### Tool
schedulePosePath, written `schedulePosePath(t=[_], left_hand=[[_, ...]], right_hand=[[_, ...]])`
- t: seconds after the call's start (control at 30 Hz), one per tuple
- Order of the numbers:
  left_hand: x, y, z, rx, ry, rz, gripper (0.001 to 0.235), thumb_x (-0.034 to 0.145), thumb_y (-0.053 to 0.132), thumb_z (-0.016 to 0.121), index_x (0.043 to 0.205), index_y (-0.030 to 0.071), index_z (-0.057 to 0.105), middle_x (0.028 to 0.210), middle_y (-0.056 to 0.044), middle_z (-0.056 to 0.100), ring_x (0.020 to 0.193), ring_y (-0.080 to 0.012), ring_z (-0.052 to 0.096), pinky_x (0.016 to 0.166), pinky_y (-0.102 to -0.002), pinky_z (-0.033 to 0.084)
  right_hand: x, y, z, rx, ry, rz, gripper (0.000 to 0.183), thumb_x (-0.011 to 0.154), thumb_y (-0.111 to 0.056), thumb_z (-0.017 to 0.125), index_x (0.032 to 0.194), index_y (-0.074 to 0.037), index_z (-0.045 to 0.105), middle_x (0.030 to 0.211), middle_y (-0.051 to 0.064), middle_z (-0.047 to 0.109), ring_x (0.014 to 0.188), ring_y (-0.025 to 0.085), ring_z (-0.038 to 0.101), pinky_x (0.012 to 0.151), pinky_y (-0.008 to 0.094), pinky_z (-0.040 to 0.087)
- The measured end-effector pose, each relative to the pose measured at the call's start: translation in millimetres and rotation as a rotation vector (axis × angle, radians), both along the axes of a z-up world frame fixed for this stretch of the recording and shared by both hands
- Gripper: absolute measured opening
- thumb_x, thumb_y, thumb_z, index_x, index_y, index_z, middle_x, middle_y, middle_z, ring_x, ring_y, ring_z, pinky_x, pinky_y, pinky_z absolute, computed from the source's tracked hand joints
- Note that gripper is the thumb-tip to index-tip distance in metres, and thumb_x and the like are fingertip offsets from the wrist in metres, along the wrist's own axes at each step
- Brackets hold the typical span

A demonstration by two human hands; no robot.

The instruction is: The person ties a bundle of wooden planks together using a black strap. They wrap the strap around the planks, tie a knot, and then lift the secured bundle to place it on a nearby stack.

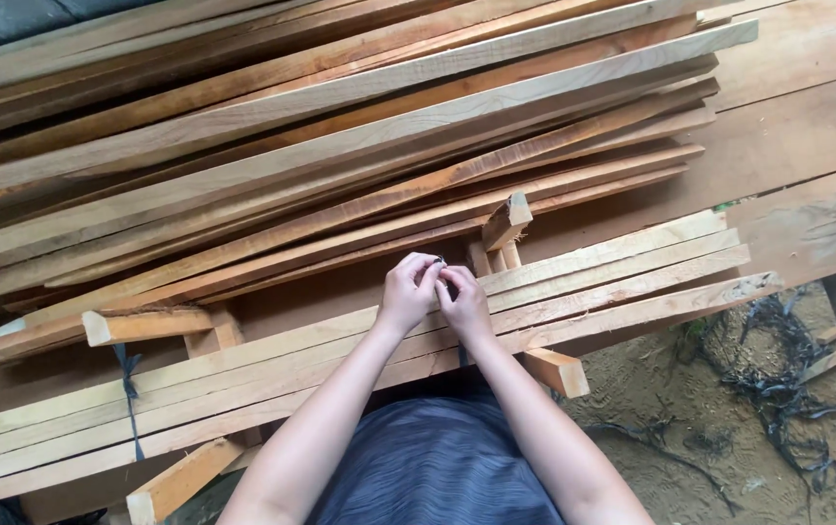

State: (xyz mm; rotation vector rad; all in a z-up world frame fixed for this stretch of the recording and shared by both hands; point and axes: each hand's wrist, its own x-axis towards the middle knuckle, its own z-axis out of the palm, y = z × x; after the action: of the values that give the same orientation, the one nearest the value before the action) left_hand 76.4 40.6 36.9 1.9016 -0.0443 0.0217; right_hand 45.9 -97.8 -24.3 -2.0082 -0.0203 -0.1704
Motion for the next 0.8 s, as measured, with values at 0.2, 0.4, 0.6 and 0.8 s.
schedulePosePath(t=[0.2, 0.4, 0.6, 0.8], left_hand=[[-4, 1, 0, -0.024, 0.043, -0.030, 0.008, 0.096, 0.015, 0.071, 0.094, 0.015, 0.079, 0.093, -0.004, 0.076, 0.086, -0.0222, 0.074, 0.074, -0.032, 0.057], [3, 9, -16, -0.048, 0.104, 0.032, 0.013, 0.100, 0.021, 0.067, 0.095, 0.019, 0.079, 0.094, -0.001, 0.076, 0.087, -0.0205, 0.073, 0.076, -0.032, 0.057], [6, 5, -16, -0.119, 0.145, 0.086, 0.014, 0.102, 0.017, 0.066, 0.095, 0.015, 0.078, 0.093, -0.003, 0.075, 0.081, -0.0175, 0.072, 0.073, -0.030, 0.058], [6, -18, -8, -0.086, 0.079, 0.004, 0.010, 0.098, 0.017, 0.071, 0.093, 0.014, 0.078, 0.092, -0.004, 0.075, 0.089, -0.0230, 0.075, 0.078, -0.034, 0.059]], right_hand=[[1, -1, 8, -0.055, -0.011, 0.083, 0.019, 0.093, 0.004, 0.058, 0.104, 0.000, 0.074, 0.107, 0.013, 0.071, 0.103, 0.033, 0.071, 0.091, 0.040, 0.056], [8, -5, -2, 0.097, 0.043, -0.012, 0.024, 0.095, -0.003, 0.067, 0.118, -0.004, 0.075, 0.114, 0.012, 0.073, 0.104, 0.029, 0.072, 0.089, 0.038, 0.057], [11, -8, -10, 0.370, 0.225, -0.048, 0.030, 0.100, -0.003, 0.057, 0.126, -0.009, 0.071, 0.117, 0.007, 0.070, 0.068, 0.011, 0.065, 0.057, 0.026, 0.058], [11, -5, 8, 0.063, 0.082, 0.091, 0.023, 0.093, -0.001, 0.063, 0.109, -0.006, 0.079, 0.108, 0.016, 0.075, 0.106, 0.035, 0.071, 0.091, 0.046, 0.056]])
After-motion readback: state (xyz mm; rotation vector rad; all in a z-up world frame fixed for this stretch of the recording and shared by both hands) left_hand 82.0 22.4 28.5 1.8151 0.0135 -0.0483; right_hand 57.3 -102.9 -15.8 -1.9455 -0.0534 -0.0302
